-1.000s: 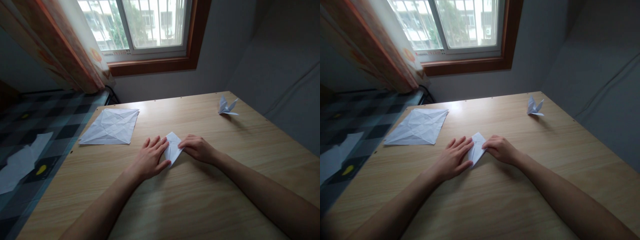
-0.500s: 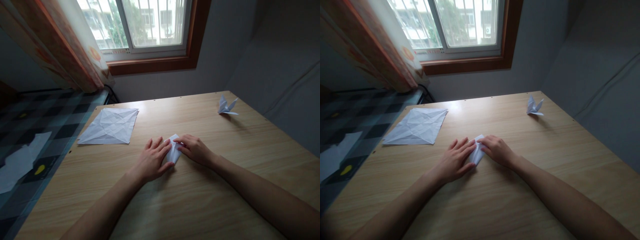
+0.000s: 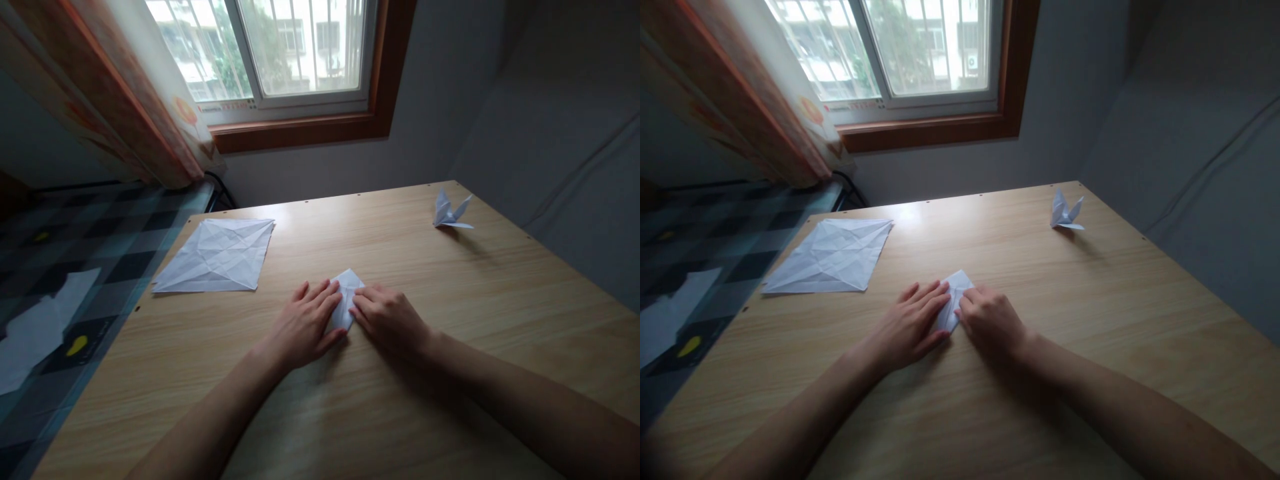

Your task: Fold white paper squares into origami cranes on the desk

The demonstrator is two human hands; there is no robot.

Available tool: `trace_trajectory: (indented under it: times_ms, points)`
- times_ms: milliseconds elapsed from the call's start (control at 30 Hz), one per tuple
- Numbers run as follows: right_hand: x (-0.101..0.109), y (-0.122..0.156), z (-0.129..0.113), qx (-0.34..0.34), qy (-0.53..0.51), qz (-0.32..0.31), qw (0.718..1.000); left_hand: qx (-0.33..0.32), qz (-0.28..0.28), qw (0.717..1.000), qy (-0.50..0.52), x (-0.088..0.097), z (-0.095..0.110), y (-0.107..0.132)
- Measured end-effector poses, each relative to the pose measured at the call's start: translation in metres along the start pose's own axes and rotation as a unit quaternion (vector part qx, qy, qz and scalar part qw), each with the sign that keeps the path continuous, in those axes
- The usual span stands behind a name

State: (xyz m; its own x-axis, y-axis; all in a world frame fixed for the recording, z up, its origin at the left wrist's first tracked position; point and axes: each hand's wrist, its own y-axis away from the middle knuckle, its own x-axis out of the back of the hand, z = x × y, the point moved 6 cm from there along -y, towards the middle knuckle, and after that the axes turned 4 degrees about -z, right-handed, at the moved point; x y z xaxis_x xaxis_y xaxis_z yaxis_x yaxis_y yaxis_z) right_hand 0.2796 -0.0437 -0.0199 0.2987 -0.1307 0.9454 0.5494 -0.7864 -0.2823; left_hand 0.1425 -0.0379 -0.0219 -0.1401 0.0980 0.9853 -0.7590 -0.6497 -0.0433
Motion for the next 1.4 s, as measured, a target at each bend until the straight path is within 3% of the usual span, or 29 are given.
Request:
trace_trajectory:
  times_ms: [133, 300, 533, 667, 767, 933, 1200, 1400]
  points:
    - [0.002, 0.002, -0.015, -0.013, 0.028, -0.044, 0.999, -0.003, 0.004, 1.0, 0.01, 0.001, -0.001, 0.0]
    - [0.001, 0.003, -0.022, -0.026, 0.052, -0.055, 0.997, 0.002, -0.018, 1.0, 0.011, 0.0, -0.002, 0.002]
    - [-0.005, 0.002, -0.009, -0.048, 0.062, -0.047, 0.996, 0.001, -0.039, 0.999, 0.02, -0.001, -0.004, 0.002]
    - [-0.008, 0.001, 0.003, -0.007, 0.022, -0.033, 0.999, -0.001, -0.043, 0.999, 0.02, -0.002, -0.004, 0.001]
    - [-0.007, 0.001, 0.011, 0.023, -0.038, -0.003, 0.999, -0.004, -0.038, 0.999, 0.02, -0.002, -0.004, 0.001]
    - [0.006, 0.003, 0.023, 0.005, -0.126, 0.112, 0.986, 0.021, -0.028, 0.999, 0.013, -0.002, -0.006, 0.0]
    - [0.003, 0.002, 0.006, 0.091, -0.047, 0.021, 0.995, 0.011, 0.027, 0.999, 0.039, -0.004, -0.012, 0.002]
    - [0.003, 0.001, 0.006, 0.125, -0.027, 0.025, 0.991, -0.005, 0.121, 0.988, 0.099, 0.01, -0.017, 0.006]
